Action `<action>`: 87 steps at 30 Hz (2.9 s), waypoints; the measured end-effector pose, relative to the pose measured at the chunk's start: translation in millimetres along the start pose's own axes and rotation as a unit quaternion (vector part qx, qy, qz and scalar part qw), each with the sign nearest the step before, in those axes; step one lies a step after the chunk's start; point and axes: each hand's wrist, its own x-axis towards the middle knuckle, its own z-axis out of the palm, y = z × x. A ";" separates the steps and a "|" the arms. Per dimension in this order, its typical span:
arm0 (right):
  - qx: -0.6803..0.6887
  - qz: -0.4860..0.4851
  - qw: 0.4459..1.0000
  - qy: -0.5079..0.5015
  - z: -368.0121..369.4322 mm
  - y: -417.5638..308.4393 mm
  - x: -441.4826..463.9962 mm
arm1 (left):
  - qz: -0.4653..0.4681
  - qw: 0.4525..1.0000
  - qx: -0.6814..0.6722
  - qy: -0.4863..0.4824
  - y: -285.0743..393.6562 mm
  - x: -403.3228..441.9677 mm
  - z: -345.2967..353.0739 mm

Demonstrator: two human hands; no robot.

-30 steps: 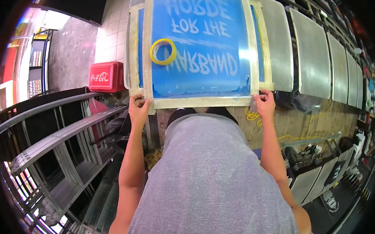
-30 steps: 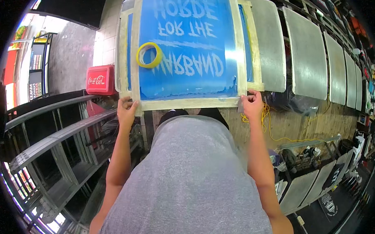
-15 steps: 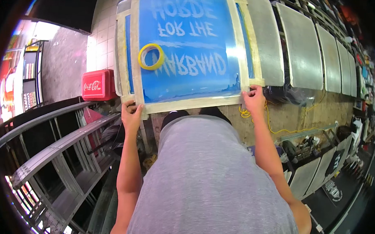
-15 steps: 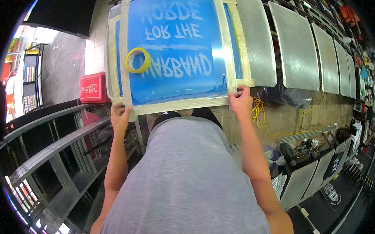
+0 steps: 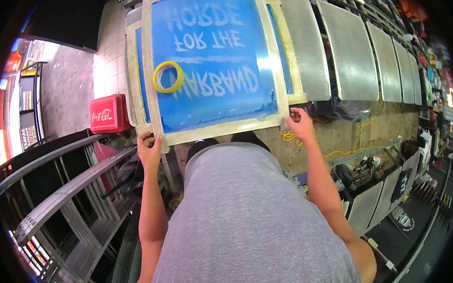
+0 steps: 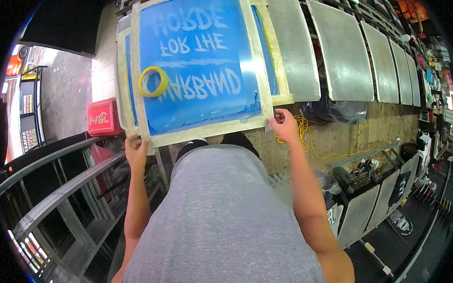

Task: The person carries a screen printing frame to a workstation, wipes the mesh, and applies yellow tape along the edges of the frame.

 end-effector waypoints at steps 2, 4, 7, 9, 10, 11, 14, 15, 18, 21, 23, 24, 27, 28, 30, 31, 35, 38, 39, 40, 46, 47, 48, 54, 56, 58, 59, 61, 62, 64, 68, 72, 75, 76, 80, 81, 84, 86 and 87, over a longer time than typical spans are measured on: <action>0.054 0.000 0.998 0.019 13.8 -3.8 0.9 | 0.007 1.000 -0.006 0.002 -1.9 0.2 0.6; -0.103 -0.115 0.982 0.109 24.6 -5.2 2.9 | -0.002 1.000 -0.008 -0.001 -1.2 0.1 0.6; -0.051 -0.044 0.992 0.103 28.2 -5.6 8.6 | -0.010 1.000 -0.008 -0.003 2.2 -0.4 0.1; -0.023 0.021 0.995 0.093 24.5 -6.7 13.8 | -0.006 1.000 -0.001 -0.002 0.9 -0.6 0.5; -0.040 0.049 0.993 0.098 22.8 -7.2 16.2 | -0.003 1.000 0.007 0.000 0.2 0.2 0.1; -0.058 0.076 0.990 0.103 21.6 -8.8 19.3 | -0.002 1.000 0.006 -0.001 -2.4 1.5 0.2; -0.095 -0.056 0.957 0.267 40.4 -18.5 29.7 | -0.006 1.000 -0.019 0.000 -12.6 3.7 2.3; -0.105 -0.174 0.931 0.304 59.0 -38.1 31.9 | -0.003 0.999 -0.041 0.001 -17.2 4.4 3.3; -0.068 -0.328 0.913 0.232 127.2 -133.7 24.3 | -0.004 0.998 -0.060 -0.002 -20.5 4.8 1.2; -0.026 -0.436 0.899 0.029 198.6 -213.3 11.6 | 0.005 0.999 -0.044 -0.006 -16.8 4.3 0.8; -0.066 -0.497 0.865 -0.019 237.7 -247.6 5.1 | 0.017 0.999 -0.028 -0.008 -14.5 2.9 0.0; -0.066 -0.497 0.865 -0.015 255.2 -254.1 7.0 | 0.013 0.999 -0.036 -0.007 -13.8 2.4 0.7; -0.315 -0.497 0.807 0.053 281.1 -255.4 18.9 | 0.006 0.999 -0.048 -0.003 -17.3 4.2 0.7; -0.334 -0.475 0.814 -0.015 282.1 -253.7 27.3 | -0.002 0.999 -0.052 0.002 -19.7 5.2 0.9; -0.354 -0.450 0.816 -0.083 267.0 -256.0 26.4 | -0.004 0.998 -0.056 0.000 -20.0 6.2 0.5; -0.266 -0.437 0.858 -0.042 246.0 -253.3 19.1 | 0.003 0.998 -0.055 0.004 -18.6 5.5 0.2; -0.067 -0.325 0.935 0.127 141.4 -182.9 18.6 | 0.011 0.998 -0.063 0.008 -20.5 4.1 2.3; 0.030 -0.059 0.987 0.149 43.5 -129.2 8.6 | -0.009 0.999 -0.054 -0.002 -21.9 6.1 1.4; -0.015 -0.071 0.978 0.197 22.9 -96.1 8.0 | -0.009 0.999 -0.054 -0.003 -21.6 6.9 1.6; -0.061 -0.081 0.965 0.243 10.5 -70.3 4.4 | -0.008 0.998 -0.062 -0.002 -21.8 6.7 1.9; -0.285 -0.159 0.921 0.212 18.6 -65.6 -31.4 | -0.004 0.998 -0.057 0.001 -9.8 1.6 2.8; -0.293 -0.172 0.919 0.198 26.6 -65.1 -25.9 | -0.011 0.998 -0.058 0.001 -9.8 2.0 2.8; -0.292 -0.170 0.920 0.198 32.4 -73.5 -22.0 | -0.017 0.998 -0.058 0.002 -10.4 2.2 2.1; -0.349 -0.248 0.892 0.142 45.5 -94.0 10.3 | -0.007 0.998 -0.059 0.000 -13.4 2.6 1.9; -0.361 -0.246 0.887 0.150 41.3 -91.0 17.9 | -0.006 0.999 -0.053 0.004 -13.4 4.1 2.1; -0.374 -0.239 0.882 0.157 34.3 -85.0 23.4 | -0.007 0.999 -0.044 0.003 -14.0 2.8 1.2; -0.377 -0.226 0.880 0.181 29.8 -83.9 28.9 | -0.006 0.999 -0.049 0.004 -13.9 2.7 1.8; -0.377 -0.223 0.874 0.207 23.0 -79.8 33.1 | -0.003 0.999 -0.054 0.006 -13.9 2.7 1.2; -0.377 -0.225 0.874 0.209 19.3 -82.1 31.3 | -0.007 0.998 -0.060 0.005 -14.5 3.2 1.3; -0.370 -0.207 0.884 0.199 10.1 -85.9 25.0 | -0.012 0.998 -0.069 0.005 -16.0 4.3 2.5; -0.343 -0.193 0.899 0.195 -0.7 -85.3 9.1 | -0.005 0.997 -0.076 0.009 -15.0 3.8 2.7; -0.316 -0.224 0.907 0.166 -5.8 -75.5 -10.3 | -0.016 0.998 -0.064 0.009 -8.4 1.4 1.5; -0.317 -0.252 0.903 0.141 -6.0 -74.4 -25.1 | -0.024 0.998 -0.056 0.010 -6.2 1.0 1.4; -0.320 -0.266 0.900 0.132 -5.2 -75.2 -29.1 | -0.025 0.998 -0.055 0.011 -6.8 1.1 1.2; -0.314 -0.271 0.905 0.098 5.8 -75.0 -34.4 | -0.022 0.998 -0.063 0.009 -9.5 1.2 1.5; -0.311 -0.279 0.905 0.083 11.8 -71.2 -34.3 | -0.018 0.997 -0.070 0.009 -9.8 1.3 1.1; -0.313 -0.293 0.902 0.045 25.7 -71.7 -39.0 | -0.030 0.998 -0.053 0.005 -3.9 -0.1 0.1; -0.317 -0.303 0.898 0.019 35.8 -77.1 -42.7 | -0.022 0.998 -0.060 0.025 -8.7 0.5 2.2; -0.314 -0.318 0.895 -0.001 41.5 -81.3 -45.3 | -0.022 0.998 -0.052 0.025 -12.2 2.0 2.5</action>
